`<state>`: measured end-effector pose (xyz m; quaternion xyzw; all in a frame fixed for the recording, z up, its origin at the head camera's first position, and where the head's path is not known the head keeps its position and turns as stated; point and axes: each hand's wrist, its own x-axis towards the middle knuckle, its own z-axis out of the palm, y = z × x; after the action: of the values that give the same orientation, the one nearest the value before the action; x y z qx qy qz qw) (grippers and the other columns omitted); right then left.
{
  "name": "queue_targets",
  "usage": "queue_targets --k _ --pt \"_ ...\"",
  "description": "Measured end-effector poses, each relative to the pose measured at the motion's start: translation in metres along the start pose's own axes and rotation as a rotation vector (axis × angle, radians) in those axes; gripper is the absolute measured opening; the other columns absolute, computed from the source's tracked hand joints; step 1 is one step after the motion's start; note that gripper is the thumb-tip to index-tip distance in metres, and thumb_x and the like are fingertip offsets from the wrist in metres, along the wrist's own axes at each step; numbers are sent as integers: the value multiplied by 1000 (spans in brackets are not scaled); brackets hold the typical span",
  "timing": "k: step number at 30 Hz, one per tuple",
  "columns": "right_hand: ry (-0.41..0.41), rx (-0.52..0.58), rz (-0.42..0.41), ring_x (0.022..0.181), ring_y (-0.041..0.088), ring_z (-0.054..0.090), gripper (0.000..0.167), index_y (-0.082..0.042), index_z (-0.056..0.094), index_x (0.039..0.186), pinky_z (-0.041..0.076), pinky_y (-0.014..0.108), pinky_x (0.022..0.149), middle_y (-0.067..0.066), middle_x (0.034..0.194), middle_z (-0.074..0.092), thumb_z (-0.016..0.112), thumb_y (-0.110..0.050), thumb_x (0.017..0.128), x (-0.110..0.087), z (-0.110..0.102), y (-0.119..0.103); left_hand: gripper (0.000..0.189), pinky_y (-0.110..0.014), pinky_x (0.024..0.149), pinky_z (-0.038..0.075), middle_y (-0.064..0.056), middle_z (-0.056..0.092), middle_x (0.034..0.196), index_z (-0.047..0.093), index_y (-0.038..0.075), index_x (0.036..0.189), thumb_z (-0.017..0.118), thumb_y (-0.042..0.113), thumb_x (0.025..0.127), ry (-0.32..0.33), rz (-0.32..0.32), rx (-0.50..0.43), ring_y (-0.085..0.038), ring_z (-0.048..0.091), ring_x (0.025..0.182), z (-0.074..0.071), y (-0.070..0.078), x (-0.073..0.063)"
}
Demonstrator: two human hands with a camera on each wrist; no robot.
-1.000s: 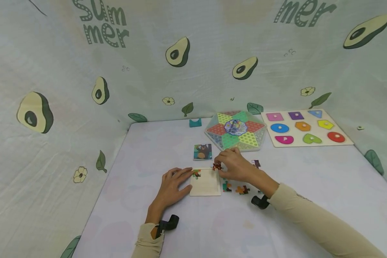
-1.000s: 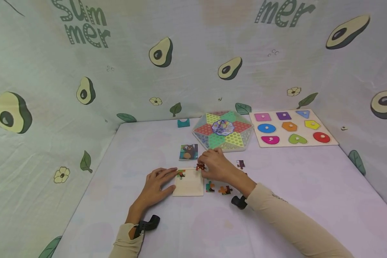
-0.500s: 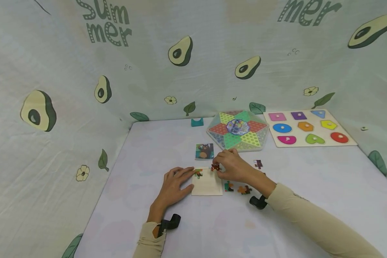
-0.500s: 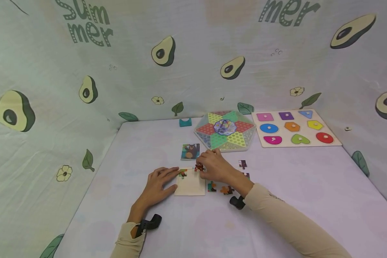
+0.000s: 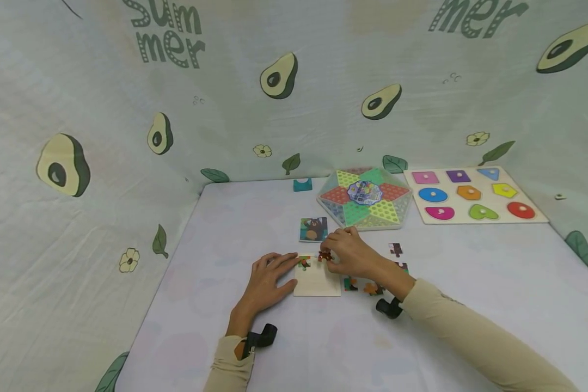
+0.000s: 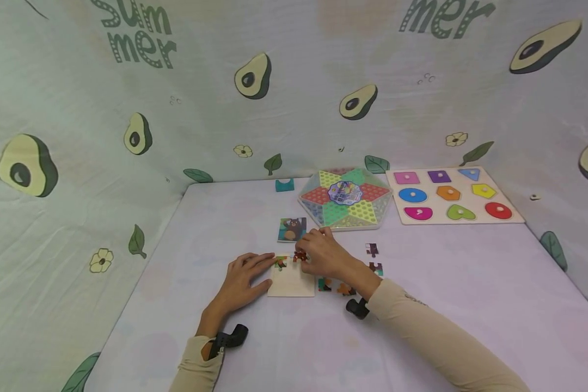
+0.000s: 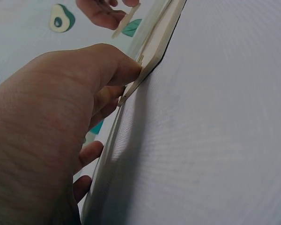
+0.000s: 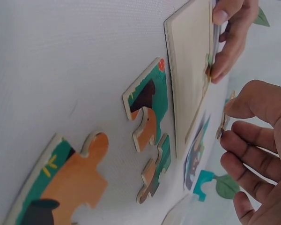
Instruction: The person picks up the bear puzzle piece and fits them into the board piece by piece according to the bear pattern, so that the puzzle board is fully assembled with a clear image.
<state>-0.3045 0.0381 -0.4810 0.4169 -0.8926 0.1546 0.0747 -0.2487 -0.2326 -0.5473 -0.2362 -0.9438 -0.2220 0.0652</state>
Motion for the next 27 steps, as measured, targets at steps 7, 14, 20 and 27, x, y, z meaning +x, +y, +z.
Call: queue_targets --k 7,14,20,27 --pt "-12 -15 3 96 22 58 24 -15 73 106 38 47 85 -2 101 67 78 -21 84 3 4 -2 53 -57 104 27 8 46 152 53 26 147 61 40 97 4 1 1 -27 37 135 0 0 1" --pt "-9 -2 -5 95 21 57 24 -15 72 106 38 48 85 -2 99 66 78 -19 83 5 8 -3 53 -57 103 27 8 46 152 53 27 148 61 39 97 1 -4 -6 -28 37 135 0 1 1" --pt "-11 7 -6 96 21 58 23 -14 72 105 39 50 90 -2 100 67 77 -19 83 8 11 -3 52 -57 104 27 7 46 152 53 26 148 61 39 98 -8 -5 -7 -27 37 135 -1 0 2" --pt "-15 9 -14 95 21 57 22 -14 72 104 38 49 89 -2 99 67 77 -18 82 10 16 -3 52 -57 103 27 8 45 152 52 26 148 60 40 98 -4 4 4 -28 37 135 -1 -1 1"
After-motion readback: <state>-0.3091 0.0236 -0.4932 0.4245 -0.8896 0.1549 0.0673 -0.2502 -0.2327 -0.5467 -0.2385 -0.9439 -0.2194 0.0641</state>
